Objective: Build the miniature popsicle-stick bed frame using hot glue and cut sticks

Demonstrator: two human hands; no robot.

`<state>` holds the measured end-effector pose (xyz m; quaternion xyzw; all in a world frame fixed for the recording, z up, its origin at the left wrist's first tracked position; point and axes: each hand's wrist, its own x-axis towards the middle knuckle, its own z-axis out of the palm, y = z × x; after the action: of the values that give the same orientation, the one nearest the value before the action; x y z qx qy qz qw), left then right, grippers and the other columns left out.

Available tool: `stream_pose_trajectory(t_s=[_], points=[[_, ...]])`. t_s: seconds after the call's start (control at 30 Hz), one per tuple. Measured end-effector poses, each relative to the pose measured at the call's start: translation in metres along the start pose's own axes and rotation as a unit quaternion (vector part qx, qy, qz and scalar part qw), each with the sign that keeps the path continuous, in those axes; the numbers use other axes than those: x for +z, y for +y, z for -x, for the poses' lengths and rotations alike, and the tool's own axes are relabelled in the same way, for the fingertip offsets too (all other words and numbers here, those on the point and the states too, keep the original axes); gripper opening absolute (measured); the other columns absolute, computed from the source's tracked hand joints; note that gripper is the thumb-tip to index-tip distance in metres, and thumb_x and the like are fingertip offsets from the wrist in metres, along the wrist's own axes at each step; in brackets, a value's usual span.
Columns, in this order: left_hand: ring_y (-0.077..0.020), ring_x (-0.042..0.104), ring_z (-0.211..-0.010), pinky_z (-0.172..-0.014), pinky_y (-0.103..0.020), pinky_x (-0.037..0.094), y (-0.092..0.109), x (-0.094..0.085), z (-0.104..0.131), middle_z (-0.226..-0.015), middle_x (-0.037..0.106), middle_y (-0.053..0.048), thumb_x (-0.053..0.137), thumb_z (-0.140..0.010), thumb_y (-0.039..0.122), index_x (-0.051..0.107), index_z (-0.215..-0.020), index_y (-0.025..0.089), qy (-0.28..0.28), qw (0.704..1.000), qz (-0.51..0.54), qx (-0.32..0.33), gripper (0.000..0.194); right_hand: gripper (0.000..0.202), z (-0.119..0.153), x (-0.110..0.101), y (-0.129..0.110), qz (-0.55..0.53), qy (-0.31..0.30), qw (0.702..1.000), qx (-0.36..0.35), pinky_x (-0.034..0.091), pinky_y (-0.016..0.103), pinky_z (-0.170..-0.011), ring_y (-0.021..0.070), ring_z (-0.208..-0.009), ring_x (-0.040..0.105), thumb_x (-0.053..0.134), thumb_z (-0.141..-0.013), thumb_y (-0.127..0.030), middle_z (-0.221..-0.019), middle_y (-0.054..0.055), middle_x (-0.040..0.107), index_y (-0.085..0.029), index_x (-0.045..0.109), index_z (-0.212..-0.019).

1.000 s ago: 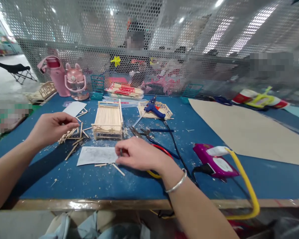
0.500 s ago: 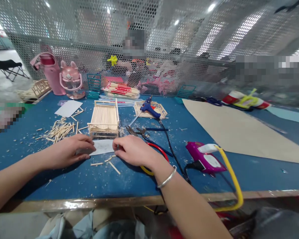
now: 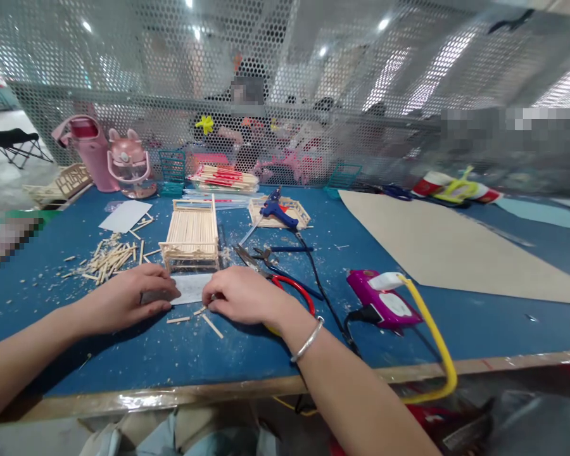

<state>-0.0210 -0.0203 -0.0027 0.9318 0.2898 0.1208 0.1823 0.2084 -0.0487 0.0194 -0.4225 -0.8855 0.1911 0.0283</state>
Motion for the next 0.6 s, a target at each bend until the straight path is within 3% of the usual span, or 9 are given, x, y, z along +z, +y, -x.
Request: stream_pose_trajectory(t_s=[0.13, 0.27, 0.43, 0.6], points=[[-0.0164, 0.057, -0.068, -0.061, -0.028, 0.042, 0.016, -0.001, -0.014, -0.072, 0.063, -0.004, 0.051, -0.084, 0.029, 0.068, -0.080, 0.019, 0.060, 0.996, -0.030, -0.067, 0.020, 0.013, -0.002, 0.003, 0.000, 0.006, -0.012, 1.000, -0.004, 0.039, 0.024, -0.071, 0.0146, -0.077, 0.058, 0.058, -0.079, -0.019, -0.082, 0.002, 0.067, -0.020, 0.070, -0.086], [-0.0152, 0.055, -0.060, -0.055, -0.027, 0.037, 0.032, -0.003, -0.031, -0.069, 0.065, -0.003, 0.051, -0.082, 0.029, 0.069, -0.078, 0.020, 0.054, 0.995, -0.044, -0.076, 0.020, 0.013, -0.002, 0.005, -0.001, 0.023, 0.010, 1.000, 0.007, 0.038, 0.024, -0.070, 0.0154, -0.078, 0.055, 0.054, -0.082, -0.018, -0.085, 0.005, 0.064, -0.016, 0.066, -0.083], [-0.0135, 0.054, -0.058, -0.055, -0.025, 0.038, 0.035, 0.009, -0.031, -0.063, 0.064, -0.001, 0.043, -0.088, 0.034, 0.065, -0.071, 0.018, 0.119, 0.982, 0.084, -0.116, 0.031, 0.014, 0.005, -0.004, -0.002, -0.044, 0.090, 0.994, 0.044, 0.034, 0.023, -0.064, 0.0121, -0.068, 0.051, 0.043, -0.087, -0.015, -0.076, 0.002, 0.061, -0.016, 0.057, -0.083], [-0.0124, 0.054, -0.057, -0.051, -0.023, 0.040, 0.026, 0.023, -0.025, -0.067, 0.067, 0.001, 0.046, -0.086, 0.030, 0.069, -0.086, 0.022, 0.113, 0.963, 0.206, -0.132, 0.024, 0.010, 0.004, -0.004, -0.004, -0.106, 0.131, 0.985, 0.041, 0.031, 0.022, -0.061, 0.0097, -0.063, 0.046, 0.045, -0.084, -0.011, -0.070, -0.002, 0.057, -0.018, 0.053, -0.083]])
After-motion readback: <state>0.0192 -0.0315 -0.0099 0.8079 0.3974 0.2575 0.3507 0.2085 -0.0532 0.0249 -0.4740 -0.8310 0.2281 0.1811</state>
